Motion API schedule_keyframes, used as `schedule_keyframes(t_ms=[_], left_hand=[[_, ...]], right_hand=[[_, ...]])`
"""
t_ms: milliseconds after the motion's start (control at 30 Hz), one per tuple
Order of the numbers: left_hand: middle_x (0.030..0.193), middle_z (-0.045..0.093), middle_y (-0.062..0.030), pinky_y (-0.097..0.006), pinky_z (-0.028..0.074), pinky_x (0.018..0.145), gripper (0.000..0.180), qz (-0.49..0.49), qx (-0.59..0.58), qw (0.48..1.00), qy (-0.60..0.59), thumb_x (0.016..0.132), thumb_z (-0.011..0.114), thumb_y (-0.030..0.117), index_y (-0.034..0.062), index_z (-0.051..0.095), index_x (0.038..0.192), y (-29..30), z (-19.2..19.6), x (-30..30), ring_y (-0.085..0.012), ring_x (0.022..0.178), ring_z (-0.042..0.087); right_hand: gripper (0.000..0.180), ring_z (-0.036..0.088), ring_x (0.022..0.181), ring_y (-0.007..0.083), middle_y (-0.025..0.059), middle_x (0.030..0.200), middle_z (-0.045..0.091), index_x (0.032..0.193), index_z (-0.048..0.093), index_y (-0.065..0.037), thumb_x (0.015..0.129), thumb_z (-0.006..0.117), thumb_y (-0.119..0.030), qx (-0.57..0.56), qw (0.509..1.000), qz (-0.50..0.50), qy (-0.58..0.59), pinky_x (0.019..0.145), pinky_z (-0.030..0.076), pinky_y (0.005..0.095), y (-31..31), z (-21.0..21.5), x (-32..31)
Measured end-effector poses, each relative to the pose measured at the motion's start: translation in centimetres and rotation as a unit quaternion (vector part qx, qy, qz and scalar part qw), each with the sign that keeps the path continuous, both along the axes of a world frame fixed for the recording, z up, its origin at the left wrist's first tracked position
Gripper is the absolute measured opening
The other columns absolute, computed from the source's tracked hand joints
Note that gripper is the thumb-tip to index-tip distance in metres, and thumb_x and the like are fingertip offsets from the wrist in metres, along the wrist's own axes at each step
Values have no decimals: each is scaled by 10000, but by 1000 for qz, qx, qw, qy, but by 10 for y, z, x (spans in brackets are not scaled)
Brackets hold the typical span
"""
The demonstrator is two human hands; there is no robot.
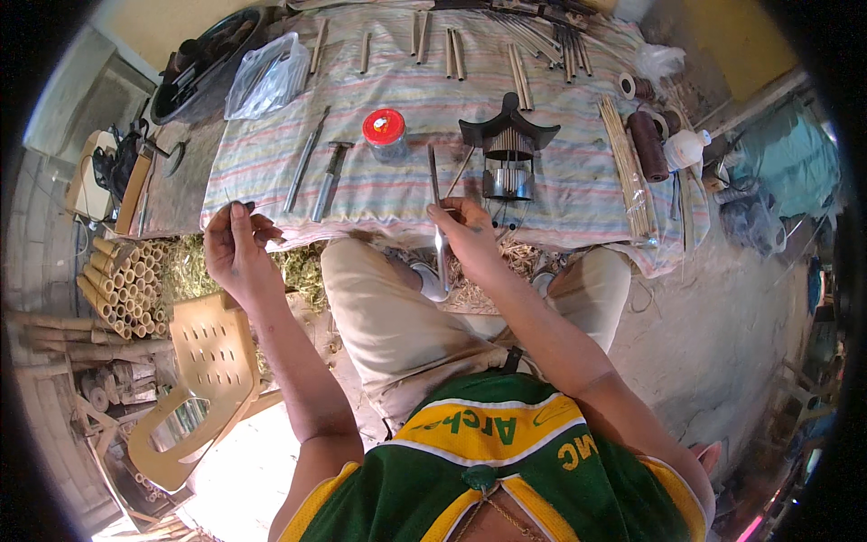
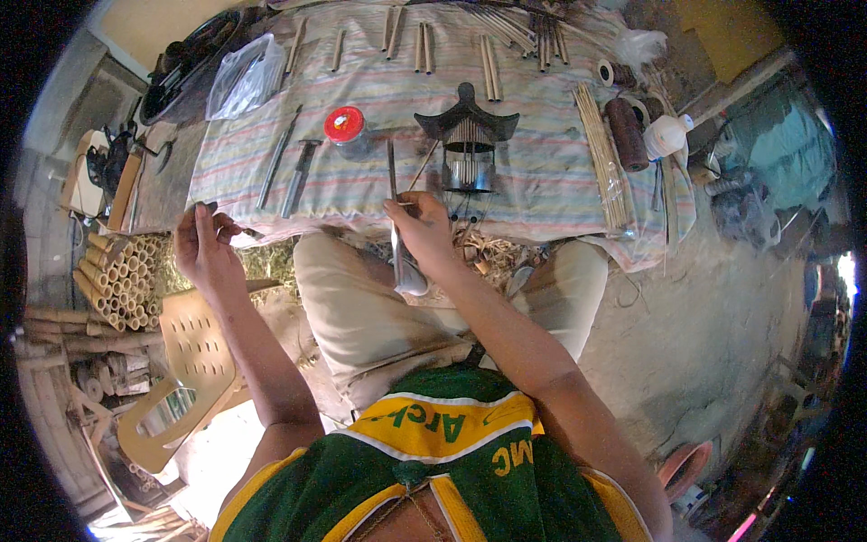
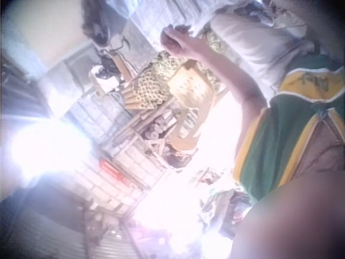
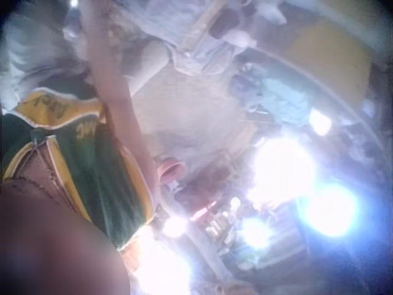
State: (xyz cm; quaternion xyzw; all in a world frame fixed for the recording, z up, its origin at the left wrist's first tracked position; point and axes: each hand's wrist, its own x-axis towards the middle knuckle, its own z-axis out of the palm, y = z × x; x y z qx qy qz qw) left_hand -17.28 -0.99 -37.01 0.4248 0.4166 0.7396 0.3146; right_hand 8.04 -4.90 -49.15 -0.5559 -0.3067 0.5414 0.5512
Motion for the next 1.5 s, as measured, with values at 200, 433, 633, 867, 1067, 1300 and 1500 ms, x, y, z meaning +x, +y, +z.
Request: schedule_keyframes(t_ms=[200, 433, 633, 867, 1067, 1300, 1500], left_hand=[[897, 680, -95, -289, 600, 646, 125, -106, -96, 983, 112, 958, 625, 44, -55, 634, 1035, 14, -66, 34, -150, 758, 684], [877, 685, -92, -275, 561, 678, 140, -143, -101, 939, 295, 938, 670, 62, -56, 643, 1009, 37, -118, 89, -123, 778, 655], [888, 694, -125, -296, 525, 644, 153, -87, -61, 922, 372, 905, 700, 90, -30, 673, 997, 49, -120, 82, -173, 782, 671], [1129, 662, -170, -317, 535, 668, 246, -7, -61, 880, 471, 928, 594, -23, -49, 648, 1166, 52, -86, 63, -219, 863, 659], [1131, 653, -179, -373, 531, 769, 197, 36, 45, 865, 498, 920, 612, -18, -55, 655, 1108, 11, -57, 67, -296, 960, 648], [1100, 650, -185, -396, 514, 891, 141, -81, 56, 877, 470, 885, 637, -42, -53, 664, 1023, -45, -33, 113, -329, 1031, 634], [1091, 647, -183, -363, 540, 844, 154, -208, 69, 854, 471, 865, 658, -42, -27, 669, 1018, -68, -16, 173, -312, 995, 652]], right_hand=[[434, 601, 778, 138, 84, 928, 665, 1230, 579, 34, 917, 704, -239, 60, 979, -59, -185, 645, 487, 277, 49, -30, -7], [487, 661, 1045, 242, 192, 1161, 677, 1338, 540, 31, 924, 663, -195, 38, 956, 25, -289, 865, 521, 350, 48, -9, -3], [402, 650, 1052, 176, 119, 1190, 680, 1319, 579, -19, 979, 624, -229, 96, 965, 180, -163, 898, 527, 337, -28, 13, 30], [348, 641, 897, 81, 29, 1012, 707, 1229, 640, -36, 945, 681, -233, 37, 987, 8, -156, 751, 517, 259, -101, 43, 201], [388, 671, 861, 220, 110, 991, 711, 1159, 647, 16, 889, 702, -258, 56, 826, -282, -485, 776, 529, 342, -72, 54, 367], [774, 682, 940, 384, 244, 1051, 690, 1288, 505, 19, 759, 781, -473, -33, 767, -259, -586, 837, 514, 435, -17, 16, 384], [716, 685, 919, 322, 208, 1016, 695, 1247, 546, 24, 770, 784, -455, -7, 815, -304, -493, 827, 515, 393, -29, 28, 369]])
